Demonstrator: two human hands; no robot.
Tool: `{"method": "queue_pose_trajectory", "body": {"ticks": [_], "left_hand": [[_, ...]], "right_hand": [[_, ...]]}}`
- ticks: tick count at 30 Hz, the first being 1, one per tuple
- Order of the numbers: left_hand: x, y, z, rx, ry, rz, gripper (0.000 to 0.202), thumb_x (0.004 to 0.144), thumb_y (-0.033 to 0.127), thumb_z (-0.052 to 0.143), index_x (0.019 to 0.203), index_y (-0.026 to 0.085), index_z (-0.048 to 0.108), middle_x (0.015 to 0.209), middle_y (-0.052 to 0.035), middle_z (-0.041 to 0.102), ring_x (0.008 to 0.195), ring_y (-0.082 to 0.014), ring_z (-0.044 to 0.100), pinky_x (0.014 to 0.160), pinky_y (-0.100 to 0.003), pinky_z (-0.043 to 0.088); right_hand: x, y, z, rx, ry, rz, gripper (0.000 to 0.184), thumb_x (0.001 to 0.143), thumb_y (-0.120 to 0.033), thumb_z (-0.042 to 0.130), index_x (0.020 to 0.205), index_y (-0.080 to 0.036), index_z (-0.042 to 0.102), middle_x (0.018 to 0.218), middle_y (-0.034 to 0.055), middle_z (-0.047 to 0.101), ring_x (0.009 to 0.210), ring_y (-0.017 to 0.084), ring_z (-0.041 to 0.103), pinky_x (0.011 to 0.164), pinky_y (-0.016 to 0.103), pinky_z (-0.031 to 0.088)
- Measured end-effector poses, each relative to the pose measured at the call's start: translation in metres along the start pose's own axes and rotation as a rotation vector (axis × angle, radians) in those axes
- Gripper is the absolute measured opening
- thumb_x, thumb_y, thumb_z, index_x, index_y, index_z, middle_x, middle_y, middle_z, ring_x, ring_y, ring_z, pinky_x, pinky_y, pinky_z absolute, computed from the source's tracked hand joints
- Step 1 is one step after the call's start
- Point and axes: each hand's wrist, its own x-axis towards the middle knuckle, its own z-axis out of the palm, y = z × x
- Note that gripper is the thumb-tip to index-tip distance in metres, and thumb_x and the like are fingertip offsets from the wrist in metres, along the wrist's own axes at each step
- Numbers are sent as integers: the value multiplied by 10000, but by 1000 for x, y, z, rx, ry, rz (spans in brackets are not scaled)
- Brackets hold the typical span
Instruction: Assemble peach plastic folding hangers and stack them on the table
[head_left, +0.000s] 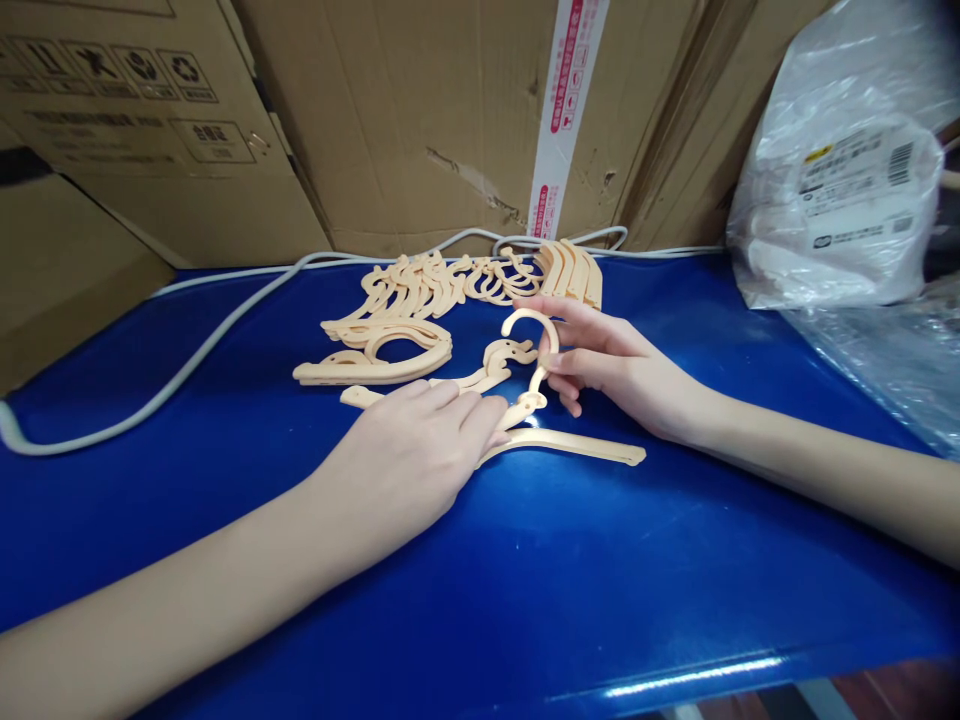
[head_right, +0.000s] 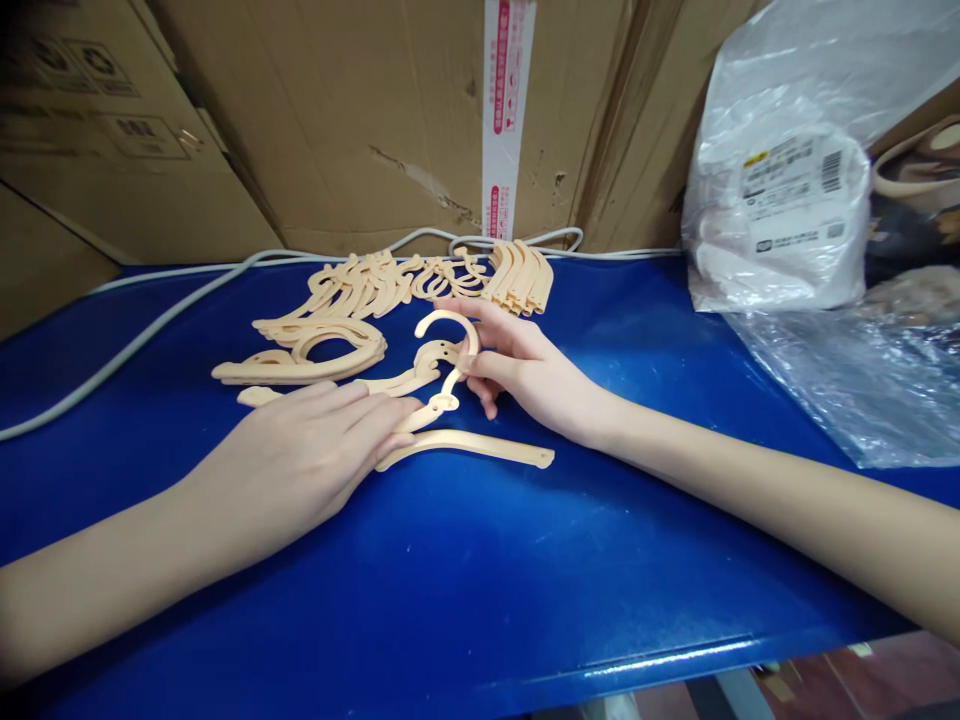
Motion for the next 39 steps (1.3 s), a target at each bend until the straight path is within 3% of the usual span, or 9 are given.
{"method": "queue_pose_trajectory", "body": {"ticks": [10,14,17,19,21,24,29,34,39], "left_hand": [[-1,-1,0,-56,-53,-23,419,1067,237,270,1050,111,670,968,-126,756,847,-249,715,748,-362,530],[-2,-3,-4,-134,-53,-94,395,1059,228,280,1111,102,651,1025,-122,758,894,-242,726,757,-348,536],[-3,-5,-9,-221,-76,-209,351,1043,249,322,1229,137,598,1000,-81,755,848,-220,719,660,-304,507],[-3,-6,-11,-348,-99,-318,307,1027,275,353,1196,179,591,943,-47,735,774,-200,695,600,-282,469],[-3,-8,-14,-548,-112,-418,237,1006,281,396,1136,199,575,895,-24,706,723,-177,666,582,-269,458],[-2,-8,-17,-932,-116,-526,184,989,261,426,1149,229,512,836,13,676,615,-127,622,546,-239,473],[3,-8,-18,-1386,-142,-715,184,975,364,476,1097,227,462,754,40,627,404,-74,517,338,-178,399],[10,-11,-20,-1567,-149,-844,223,971,430,500,983,208,483,684,49,594,373,-86,540,279,-160,400],[14,-13,-22,-1496,-149,-903,203,944,354,515,929,167,594,704,-14,659,550,-155,669,372,-204,532]], "right_hand": [[-4,-3,0,-133,-7,-33,485,901,-142,585,1367,-219,475,761,-56,517,581,80,477,527,230,465],[-3,-3,-1,-148,4,-47,488,909,-191,619,1371,-204,462,767,-49,561,573,83,488,532,242,457],[-4,-3,1,-117,16,-42,579,890,-213,658,1414,-187,414,825,-23,640,601,89,532,565,250,473],[-6,-5,4,-119,8,-47,657,871,-238,689,1450,-190,381,831,-15,663,656,110,582,607,264,494],[-9,-6,7,-233,-17,-56,615,860,-292,717,1411,-195,462,805,-14,659,688,128,601,626,274,494],[-14,-9,9,-597,-92,-159,364,873,-388,719,1171,-185,668,810,10,644,714,138,585,636,279,467],[-20,-11,9,-1096,-211,-439,260,956,-404,608,1049,-185,712,979,81,647,885,191,582,762,322,460],[-20,-10,12,-1328,-229,-538,301,1037,-237,389,929,-155,658,932,91,642,796,185,527,729,321,404],[-19,-3,12,-1300,-196,-574,243,975,-85,344,896,-156,562,809,59,606,706,173,477,670,295,370]]}}
